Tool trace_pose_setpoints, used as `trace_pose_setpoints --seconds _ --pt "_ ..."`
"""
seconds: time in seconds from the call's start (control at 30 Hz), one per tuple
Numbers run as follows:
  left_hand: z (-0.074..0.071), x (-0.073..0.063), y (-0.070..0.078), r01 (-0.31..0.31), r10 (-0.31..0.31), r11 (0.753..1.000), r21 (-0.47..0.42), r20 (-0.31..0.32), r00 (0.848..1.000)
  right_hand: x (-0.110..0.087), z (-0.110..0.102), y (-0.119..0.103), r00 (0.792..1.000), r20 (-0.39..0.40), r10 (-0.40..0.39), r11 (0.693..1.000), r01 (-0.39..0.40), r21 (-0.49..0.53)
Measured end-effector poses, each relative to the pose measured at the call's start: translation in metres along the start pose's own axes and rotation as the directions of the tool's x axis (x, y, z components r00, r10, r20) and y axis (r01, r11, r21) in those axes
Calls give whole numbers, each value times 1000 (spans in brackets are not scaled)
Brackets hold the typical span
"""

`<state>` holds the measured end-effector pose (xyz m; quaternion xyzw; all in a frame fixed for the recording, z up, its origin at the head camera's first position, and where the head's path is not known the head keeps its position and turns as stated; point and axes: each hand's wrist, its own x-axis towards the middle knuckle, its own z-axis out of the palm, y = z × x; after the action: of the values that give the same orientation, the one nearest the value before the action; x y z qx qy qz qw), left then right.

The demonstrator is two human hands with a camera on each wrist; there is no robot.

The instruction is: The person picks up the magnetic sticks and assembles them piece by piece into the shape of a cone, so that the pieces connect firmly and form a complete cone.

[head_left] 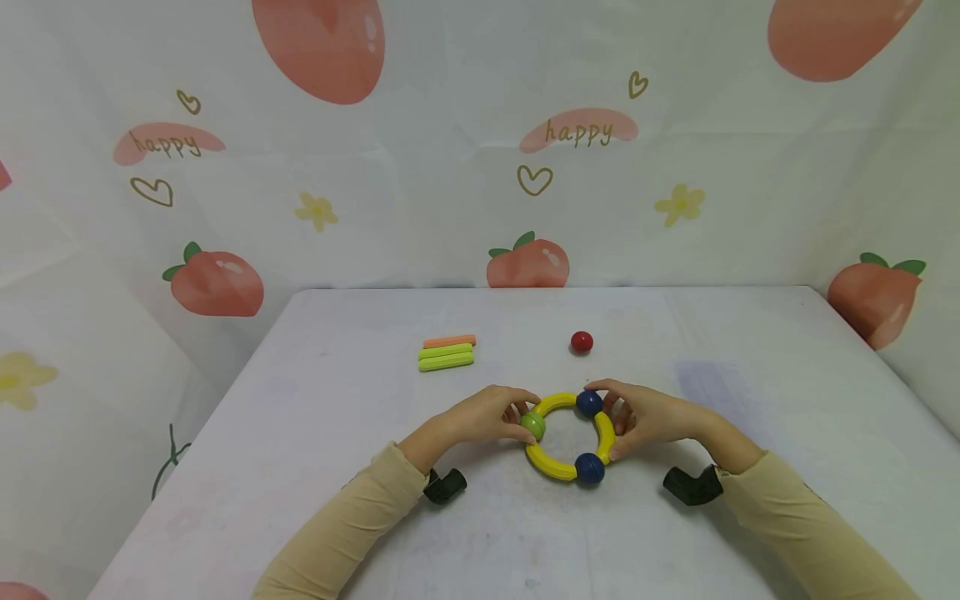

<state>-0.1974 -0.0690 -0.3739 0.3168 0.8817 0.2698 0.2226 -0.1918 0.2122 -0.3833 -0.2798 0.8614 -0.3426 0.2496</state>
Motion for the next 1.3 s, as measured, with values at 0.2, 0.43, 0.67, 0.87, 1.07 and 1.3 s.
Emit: trace_pose_setpoints --seconds 0.2,0.43,0.67,0.87,1.07,1.3 --pt "0 0 0 -2 2 1000 -4 3 1000 -2 -1 -4 1000 -20 8 1000 -8 -9" --pt "0 1 0 -1 1 1000 -3 10 1000 -8 -2 -18 988 -141 -60 995 48 -87" --pt "0 2 -1 1 -1 1000 -7 10 1000 -6 19 -37 972 -126 -199 972 179 -153" --pt "-1 2 -2 11 -11 1000 -4 18 1000 -1 42 -47 970 -83 -229 935 196 -294" --pt "-1 2 -2 25 -25 1000 -5 41 999 5 55 -48 975 -70 -211 929 178 -324" --pt "-1 1 -2 28 -27 999 -17 45 999 7 55 -48 981 -56 -187 941 162 -298"
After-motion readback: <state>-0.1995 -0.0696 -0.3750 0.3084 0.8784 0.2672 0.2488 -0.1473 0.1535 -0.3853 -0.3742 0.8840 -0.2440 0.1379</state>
